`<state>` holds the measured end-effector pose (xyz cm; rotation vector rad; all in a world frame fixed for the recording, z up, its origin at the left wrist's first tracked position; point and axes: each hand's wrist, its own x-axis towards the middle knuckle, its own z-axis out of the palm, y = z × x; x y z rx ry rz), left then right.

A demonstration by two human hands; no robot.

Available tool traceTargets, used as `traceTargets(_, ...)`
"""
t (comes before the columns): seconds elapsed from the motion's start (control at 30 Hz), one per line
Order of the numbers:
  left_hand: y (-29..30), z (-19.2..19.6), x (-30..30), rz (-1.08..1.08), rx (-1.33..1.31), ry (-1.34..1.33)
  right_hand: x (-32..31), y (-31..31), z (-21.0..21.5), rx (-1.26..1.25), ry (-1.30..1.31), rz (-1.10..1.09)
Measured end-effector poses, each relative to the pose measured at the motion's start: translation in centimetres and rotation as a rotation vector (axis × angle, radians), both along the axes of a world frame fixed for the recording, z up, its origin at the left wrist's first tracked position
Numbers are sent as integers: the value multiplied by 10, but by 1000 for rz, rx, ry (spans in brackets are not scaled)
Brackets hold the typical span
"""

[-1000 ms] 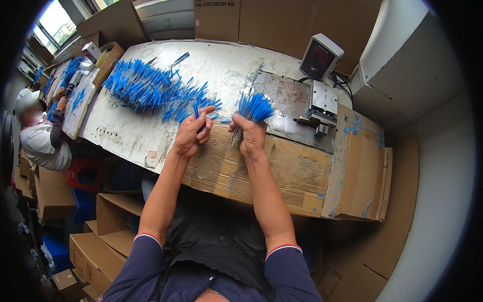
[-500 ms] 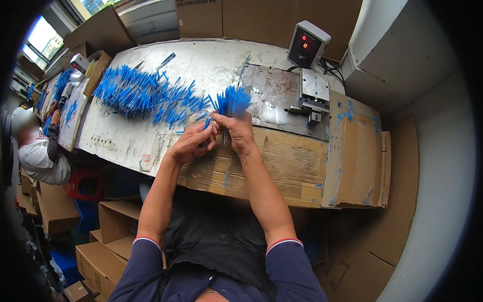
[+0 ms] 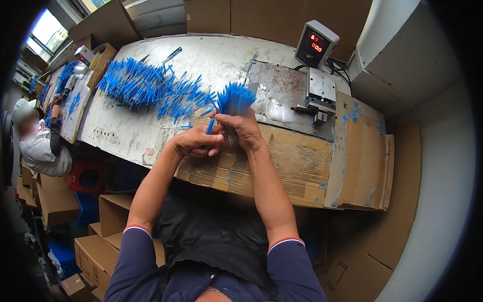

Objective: The worker is grouping blue plastic filaments into bundles and inserting them into an assembly machine to create brushes.

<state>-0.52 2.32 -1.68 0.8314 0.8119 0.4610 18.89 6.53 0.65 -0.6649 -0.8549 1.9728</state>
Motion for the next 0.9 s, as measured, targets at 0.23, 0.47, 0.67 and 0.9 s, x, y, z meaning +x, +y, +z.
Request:
traceTargets(0.23, 7, -2, 5, -137, 33, 103, 3, 8, -24, -36, -49, 9)
traceTargets(0.47, -2, -5, 10, 122, 48, 44, 1, 6, -21, -158, -6, 1)
traceTargets(0.67, -14, -7, 32, 422, 265, 215, -5, 10, -36, -127, -71, -151)
traceTargets(0.9, -24, -22, 37, 667, 781, 486, -6, 9, -32, -123, -75, -213)
